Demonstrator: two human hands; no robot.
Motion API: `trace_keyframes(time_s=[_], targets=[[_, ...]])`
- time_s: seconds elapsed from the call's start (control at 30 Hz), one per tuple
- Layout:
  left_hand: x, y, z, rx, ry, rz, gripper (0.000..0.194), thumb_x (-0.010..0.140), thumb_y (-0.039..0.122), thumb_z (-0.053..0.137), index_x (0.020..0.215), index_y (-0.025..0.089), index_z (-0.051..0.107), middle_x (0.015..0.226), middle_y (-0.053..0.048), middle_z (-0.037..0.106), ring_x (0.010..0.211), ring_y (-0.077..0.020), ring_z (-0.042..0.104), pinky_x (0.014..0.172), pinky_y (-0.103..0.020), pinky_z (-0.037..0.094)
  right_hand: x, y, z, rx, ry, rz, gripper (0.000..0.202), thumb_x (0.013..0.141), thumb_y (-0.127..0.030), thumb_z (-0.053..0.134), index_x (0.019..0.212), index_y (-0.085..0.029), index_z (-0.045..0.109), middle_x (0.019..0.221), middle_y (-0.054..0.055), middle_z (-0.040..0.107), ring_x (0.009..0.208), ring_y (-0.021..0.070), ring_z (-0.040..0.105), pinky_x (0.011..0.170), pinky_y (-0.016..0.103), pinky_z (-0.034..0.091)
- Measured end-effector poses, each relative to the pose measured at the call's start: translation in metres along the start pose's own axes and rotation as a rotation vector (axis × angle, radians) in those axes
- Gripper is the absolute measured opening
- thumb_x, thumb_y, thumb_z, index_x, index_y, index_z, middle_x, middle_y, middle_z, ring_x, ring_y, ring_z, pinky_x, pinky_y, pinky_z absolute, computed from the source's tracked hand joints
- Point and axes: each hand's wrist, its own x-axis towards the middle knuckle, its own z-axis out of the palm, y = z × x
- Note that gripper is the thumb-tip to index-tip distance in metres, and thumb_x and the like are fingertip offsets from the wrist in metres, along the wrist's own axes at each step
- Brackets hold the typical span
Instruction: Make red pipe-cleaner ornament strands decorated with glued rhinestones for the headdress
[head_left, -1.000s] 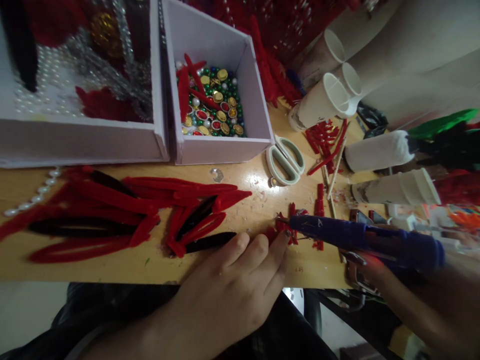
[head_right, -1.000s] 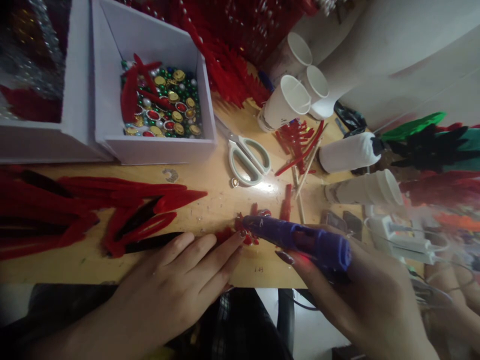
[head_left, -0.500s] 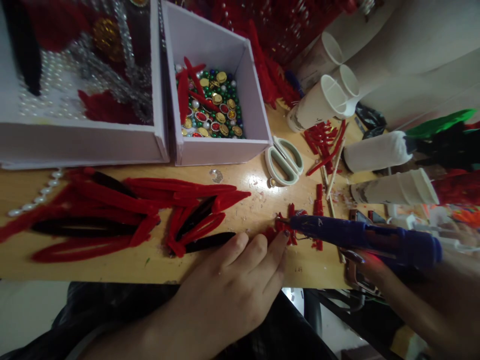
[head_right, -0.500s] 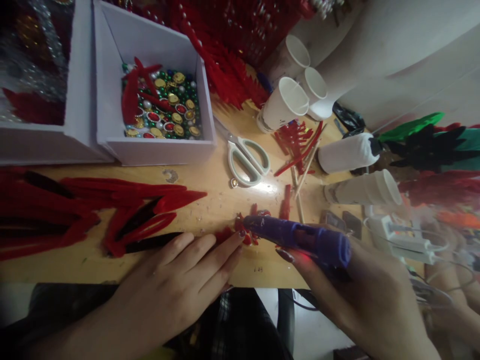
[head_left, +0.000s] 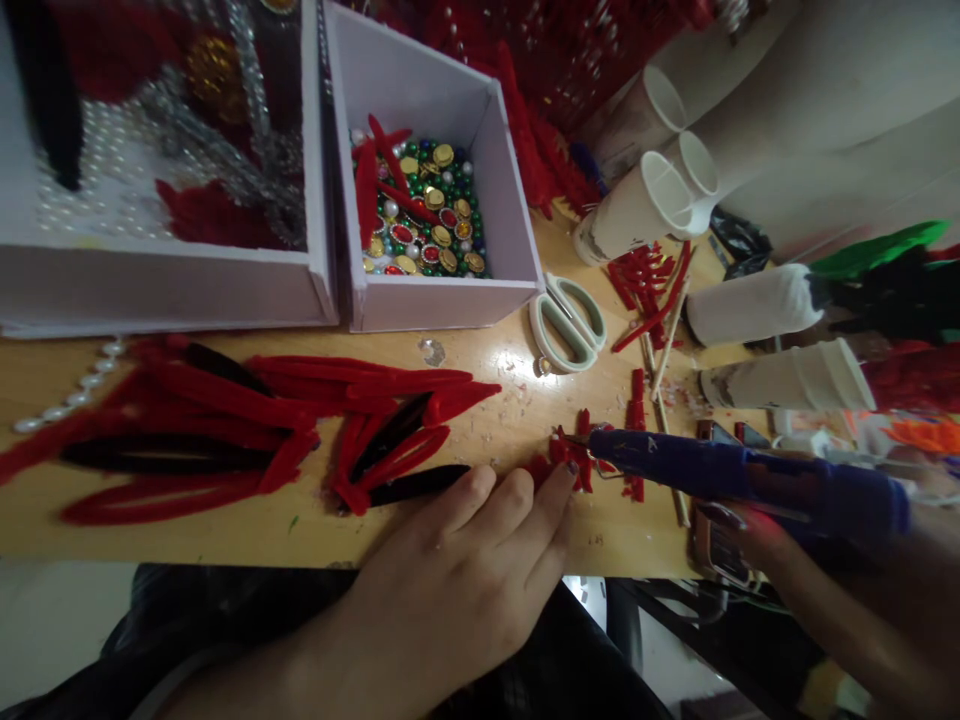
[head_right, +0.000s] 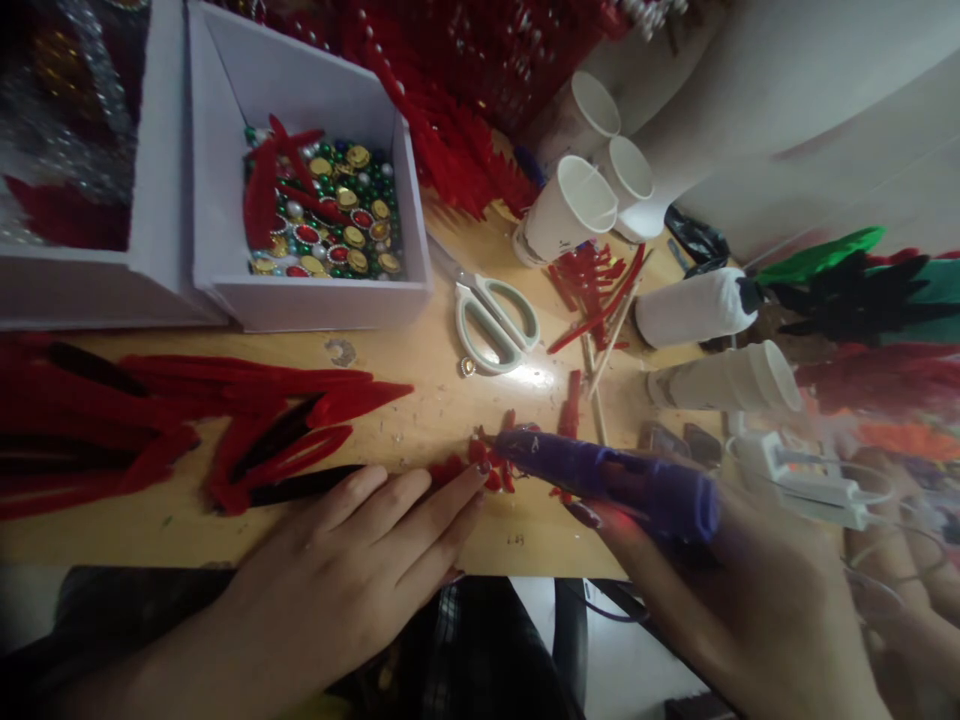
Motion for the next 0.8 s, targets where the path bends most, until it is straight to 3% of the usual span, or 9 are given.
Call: trace_keyframes(time_s=[0.13, 0.33, 0.6, 0.7, 0.8], targets=[[0.0, 0.0, 0.001, 0.007, 0.007, 0.003, 0.04, 0.101, 0.029, 0.044, 0.138, 0.018, 0.055, 0.146, -0.001, 0.055, 0.115, -0.0211, 0.051, 0.097, -0.037, 0.033, 0.005, -0.002, 0.0, -0.058, -0.03, -0.136, 0.015, 0.097, -0.038, 0.055, 0.1, -0.026, 0.064, 0.08, 0.002, 0.064, 0.068, 0.0215, 0.062, 0.055, 0.029, 0.048], [0.001, -0.001, -0.001, 0.022, 0.011, 0.007, 0.038, 0.101, 0.029, 0.044, 0.135, 0.02, 0.058, 0.144, 0.0, 0.057, 0.113, -0.0206, 0.052, 0.096, -0.036, 0.034, 0.011, -0.005, 0.001, 0.027, -0.028, -0.119, 0.009, 0.095, -0.036, 0.057, 0.096, -0.028, 0.063, 0.063, -0.005, 0.056, 0.045, 0.015, 0.051, 0.041, 0.025, 0.039], [0.001, -0.002, -0.001, 0.015, 0.017, 0.003, 0.039, 0.101, 0.03, 0.045, 0.137, 0.018, 0.056, 0.144, -0.001, 0.057, 0.113, -0.0205, 0.052, 0.096, -0.035, 0.035, 0.016, -0.008, 0.002, 0.021, -0.028, -0.132, 0.011, 0.093, -0.033, 0.057, 0.089, -0.027, 0.064, 0.058, -0.004, 0.055, 0.037, 0.0148, 0.044, 0.039, 0.028, 0.034], [0.001, -0.002, -0.002, 0.023, 0.014, 0.009, 0.04, 0.101, 0.03, 0.043, 0.138, 0.018, 0.055, 0.146, -0.001, 0.055, 0.113, -0.0205, 0.052, 0.096, -0.035, 0.034, 0.015, -0.009, 0.003, 0.048, -0.057, -0.141, 0.008, 0.094, -0.031, 0.055, 0.091, -0.028, 0.061, 0.059, -0.006, 0.056, 0.04, 0.0147, 0.047, 0.038, 0.026, 0.035], [0.001, -0.002, -0.003, 0.027, 0.0, 0.01, 0.041, 0.101, 0.03, 0.043, 0.139, 0.017, 0.053, 0.146, -0.002, 0.055, 0.113, -0.0206, 0.051, 0.096, -0.035, 0.035, 0.013, -0.006, 0.0, 0.057, -0.023, -0.166, 0.007, 0.094, -0.033, 0.056, 0.096, -0.029, 0.061, 0.072, -0.004, 0.064, 0.054, 0.0177, 0.059, 0.049, 0.028, 0.045]])
